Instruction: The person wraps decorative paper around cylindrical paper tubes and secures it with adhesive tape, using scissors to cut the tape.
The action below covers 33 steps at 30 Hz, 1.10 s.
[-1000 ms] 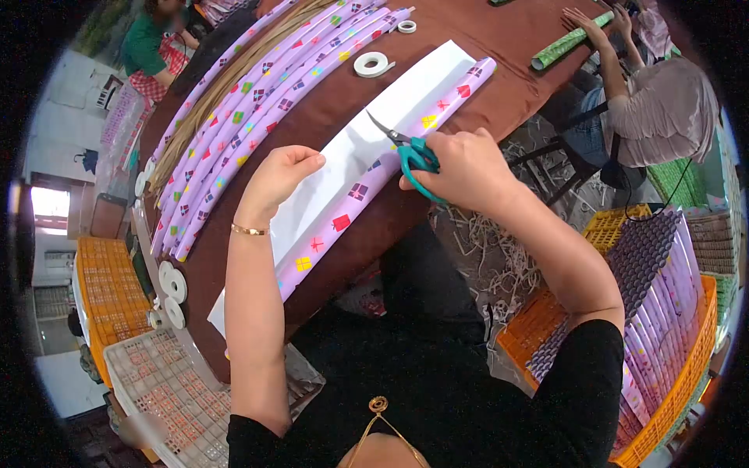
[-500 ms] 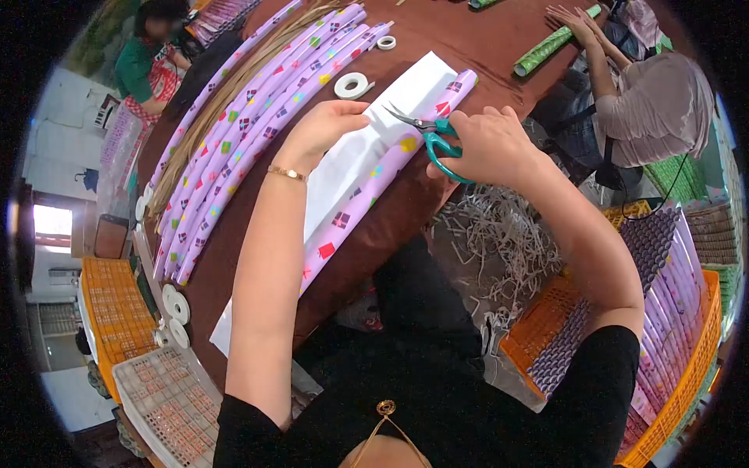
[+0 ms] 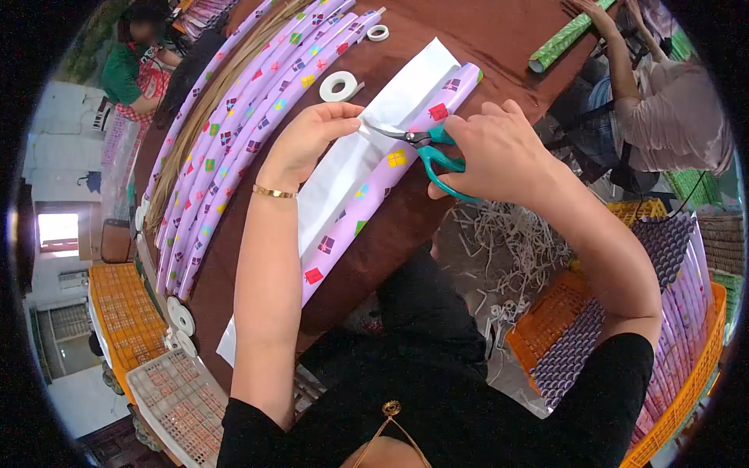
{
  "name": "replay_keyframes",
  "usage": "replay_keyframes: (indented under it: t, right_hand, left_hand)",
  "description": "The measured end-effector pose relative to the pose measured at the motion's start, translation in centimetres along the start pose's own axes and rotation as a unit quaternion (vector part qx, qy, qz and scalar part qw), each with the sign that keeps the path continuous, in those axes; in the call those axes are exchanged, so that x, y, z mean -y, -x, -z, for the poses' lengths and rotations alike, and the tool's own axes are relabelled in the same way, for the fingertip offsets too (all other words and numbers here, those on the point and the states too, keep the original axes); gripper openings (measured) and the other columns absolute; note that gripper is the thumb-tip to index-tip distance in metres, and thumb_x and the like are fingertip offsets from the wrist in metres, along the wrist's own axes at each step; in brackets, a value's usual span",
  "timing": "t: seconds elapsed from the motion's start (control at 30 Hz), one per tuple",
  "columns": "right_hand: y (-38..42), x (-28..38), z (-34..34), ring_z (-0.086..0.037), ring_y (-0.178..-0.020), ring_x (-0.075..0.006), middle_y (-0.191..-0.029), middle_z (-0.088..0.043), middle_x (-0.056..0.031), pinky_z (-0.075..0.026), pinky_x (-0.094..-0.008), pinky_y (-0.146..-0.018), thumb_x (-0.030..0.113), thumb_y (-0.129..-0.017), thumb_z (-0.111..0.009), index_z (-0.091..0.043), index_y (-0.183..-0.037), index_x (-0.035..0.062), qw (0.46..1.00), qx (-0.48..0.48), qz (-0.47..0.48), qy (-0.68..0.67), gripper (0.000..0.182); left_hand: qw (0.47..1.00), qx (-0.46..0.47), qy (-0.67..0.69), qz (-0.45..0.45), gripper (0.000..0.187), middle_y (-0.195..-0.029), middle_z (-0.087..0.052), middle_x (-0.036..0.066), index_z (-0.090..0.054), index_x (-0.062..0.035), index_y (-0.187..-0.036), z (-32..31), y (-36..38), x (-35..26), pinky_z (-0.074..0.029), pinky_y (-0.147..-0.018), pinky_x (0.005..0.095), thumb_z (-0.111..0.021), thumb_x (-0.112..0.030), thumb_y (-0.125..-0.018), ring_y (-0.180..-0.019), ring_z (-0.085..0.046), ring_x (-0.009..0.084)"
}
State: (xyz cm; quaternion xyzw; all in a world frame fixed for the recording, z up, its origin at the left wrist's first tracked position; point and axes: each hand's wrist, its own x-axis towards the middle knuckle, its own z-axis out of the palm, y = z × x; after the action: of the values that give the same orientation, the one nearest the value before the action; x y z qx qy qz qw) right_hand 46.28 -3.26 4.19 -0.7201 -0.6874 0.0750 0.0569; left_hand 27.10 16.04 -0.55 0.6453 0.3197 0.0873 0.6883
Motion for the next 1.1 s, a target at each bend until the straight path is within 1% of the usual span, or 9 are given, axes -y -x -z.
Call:
replay_keyframes:
  t: [0.2, 0.37, 0.5, 0.67, 0.77, 0.83, 1.0, 1.07, 1.1]
  right_hand:
    - [-0.2, -0.7, -0.8, -0.059, -0.086, -0.0297, -0.075, -0.063, -0.008, -0.04, -0.0411, -0.083, 0.05, -0.064, -0.082, -0.06, -0.086, 0.0058, 1.0, -0.029, 0.004, -0.003, 0.055]
    - [-0.1, -2.3, -1.0, -0.06, -0.085, -0.0316, -0.076, -0.063, -0.0098, -0.042, -0.0431, -0.081, 0.045, -0.067, -0.081, -0.06, -0.088, 0.005, 0.997, -0.069, -0.001, -0.02, 0.05]
    - [-1.3, -5.1, -1.1, -0.061, -0.085, -0.036, -0.079, -0.065, -0.0141, -0.046, -0.0483, -0.074, 0.037, -0.077, -0.073, -0.06, -0.09, 0.0042, 0.987, -0.131, -0.085, 0.029, 0.038]
    - [-4.5, -8.8, -1.8, -0.064, -0.094, -0.0398, -0.088, -0.069, -0.019, -0.049, -0.0503, -0.08, 0.048, -0.084, -0.064, -0.059, -0.098, 0.0027, 0.962, -0.151, -0.204, 0.103, 0.048]
    - [-6.3, -9.3, -1.6, -0.063, -0.096, -0.0423, -0.094, -0.069, -0.0226, -0.05, -0.051, -0.083, 0.053, -0.085, -0.061, -0.061, -0.096, -0.0008, 0.958, -0.136, -0.237, 0.086, 0.055]
    - [-7.5, -9.3, -1.4, -0.063, -0.094, -0.0446, -0.094, -0.069, -0.0238, -0.049, -0.0514, -0.085, 0.052, -0.085, -0.061, -0.063, -0.094, -0.0021, 0.955, -0.135, -0.257, 0.053, 0.055]
    - [-10.8, -11.7, -2.3, -0.064, -0.091, -0.0461, -0.096, -0.07, -0.0238, -0.05, -0.0502, -0.087, 0.047, -0.086, -0.062, -0.068, -0.096, -0.0009, 0.957, -0.151, -0.242, 0.061, 0.049]
    - [-11.7, -12.2, -3.4, -0.067, -0.088, -0.0388, -0.097, -0.071, -0.0193, -0.053, -0.0432, -0.084, 0.036, -0.087, -0.062, -0.07, -0.1, 0.0005, 0.933, -0.296, -0.164, 0.124, 0.038]
    - [-12.4, -12.3, -3.4, -0.067, -0.088, -0.0388, -0.097, -0.071, -0.0193, -0.053, -0.0432, -0.084, 0.036, -0.087, -0.062, -0.07, -0.1, 0.0005, 0.932, -0.297, -0.163, 0.125, 0.038]
  left_hand:
    - [0.999, -0.001, 0.032, 0.001, 0.02, -0.097, -0.067, 0.001, -0.068, 0.0, -0.107, -0.2, 0.1, -0.1, -0.047, -0.082, 0.0236, -0.063, -0.011, -0.09, -0.089, -0.06, 0.0075]
    - [0.996, -0.058, -0.036, -0.05, 0.02, -0.093, -0.066, -0.001, -0.069, -0.0003, -0.104, -0.5, -0.4, 0.4, -0.046, -0.075, 0.0214, -0.066, -0.013, -0.09, -0.082, -0.057, 0.0053]
    - [0.99, -0.096, -0.075, -0.066, 0.019, -0.084, -0.065, -0.002, -0.07, 0.0012, -0.099, -1.5, -0.5, -0.2, -0.044, -0.067, 0.0214, -0.068, -0.014, -0.088, -0.074, -0.054, 0.0038]
    - [0.977, -0.164, -0.117, -0.077, 0.018, -0.071, -0.063, -0.003, -0.071, 0.0034, -0.089, -2.1, -0.6, -0.1, -0.039, -0.054, 0.0229, -0.07, -0.014, -0.086, -0.06, -0.049, 0.0034]
    - [0.977, -0.156, -0.138, -0.04, 0.019, -0.078, -0.062, -0.004, -0.071, 0.002, -0.092, -2.1, -0.5, -0.4, -0.039, -0.062, 0.0207, -0.07, -0.017, -0.089, -0.069, -0.049, 0.003]
    - [0.976, -0.163, -0.141, -0.039, 0.018, -0.077, -0.062, -0.004, -0.071, 0.002, -0.091, -2.2, -0.5, -0.6, -0.039, -0.061, 0.0206, -0.07, -0.016, -0.089, -0.068, -0.048, 0.0029]
    - [0.973, -0.173, -0.143, -0.044, 0.018, -0.077, -0.062, -0.004, -0.071, 0.002, -0.091, -2.2, -0.7, -0.2, -0.038, -0.061, 0.0207, -0.07, -0.015, -0.089, -0.067, -0.048, 0.0029]
    - [0.971, -0.183, -0.138, -0.071, 0.019, -0.069, -0.063, -0.001, -0.071, 0.0043, -0.088, -2.1, -0.9, 0.2, -0.041, -0.055, 0.0239, -0.069, -0.015, -0.086, -0.06, -0.05, 0.0042]
    - [0.971, -0.184, -0.137, -0.073, 0.019, -0.069, -0.063, -0.001, -0.071, 0.0043, -0.088, -2.1, -0.9, 0.2, -0.041, -0.055, 0.0239, -0.069, -0.015, -0.086, -0.06, -0.05, 0.0042]
